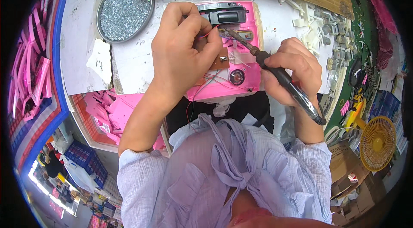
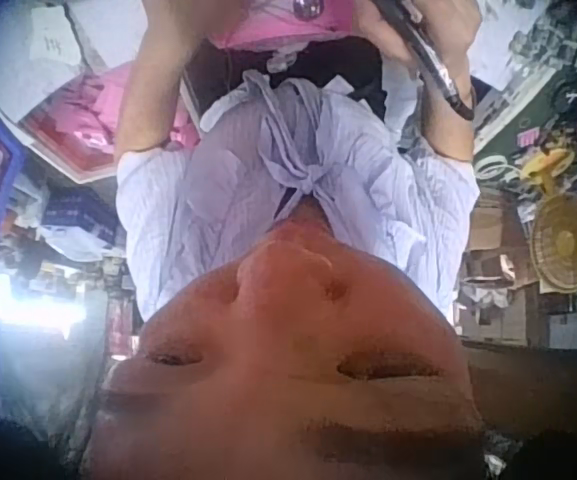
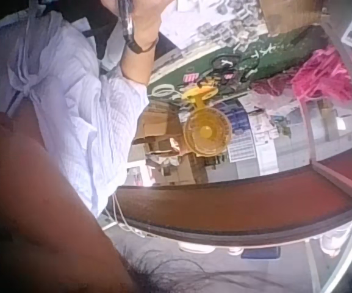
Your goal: Assemble a pink electronic toy by soldering wires and installing components.
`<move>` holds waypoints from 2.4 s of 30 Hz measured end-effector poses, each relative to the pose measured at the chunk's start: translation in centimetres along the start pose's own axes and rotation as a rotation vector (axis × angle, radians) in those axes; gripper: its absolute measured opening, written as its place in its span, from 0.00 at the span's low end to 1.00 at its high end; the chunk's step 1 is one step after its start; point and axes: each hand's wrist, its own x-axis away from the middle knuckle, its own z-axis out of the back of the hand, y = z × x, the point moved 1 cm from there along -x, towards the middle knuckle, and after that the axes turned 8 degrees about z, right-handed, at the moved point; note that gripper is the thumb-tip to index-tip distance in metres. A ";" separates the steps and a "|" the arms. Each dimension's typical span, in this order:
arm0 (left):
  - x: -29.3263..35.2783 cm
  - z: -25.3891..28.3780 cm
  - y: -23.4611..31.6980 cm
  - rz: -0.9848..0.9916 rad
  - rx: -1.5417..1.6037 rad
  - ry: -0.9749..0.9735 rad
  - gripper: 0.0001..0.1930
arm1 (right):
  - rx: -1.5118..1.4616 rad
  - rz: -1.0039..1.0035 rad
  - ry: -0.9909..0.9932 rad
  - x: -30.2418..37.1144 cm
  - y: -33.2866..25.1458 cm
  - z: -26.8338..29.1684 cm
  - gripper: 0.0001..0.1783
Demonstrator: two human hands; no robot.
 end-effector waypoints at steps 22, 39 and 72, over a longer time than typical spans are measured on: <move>0.1 -0.2 0.2 0.024 0.013 0.007 0.06 | -0.014 -0.038 -0.025 -0.9 0.1 0.0 0.18; 0.3 -0.4 0.3 0.031 -0.008 0.028 0.06 | -0.029 -0.022 0.044 0.9 -0.7 2.2 0.18; -1.2 1.3 0.1 -0.462 0.103 -0.646 0.12 | -0.063 -0.366 0.232 5.2 -1.5 4.4 0.20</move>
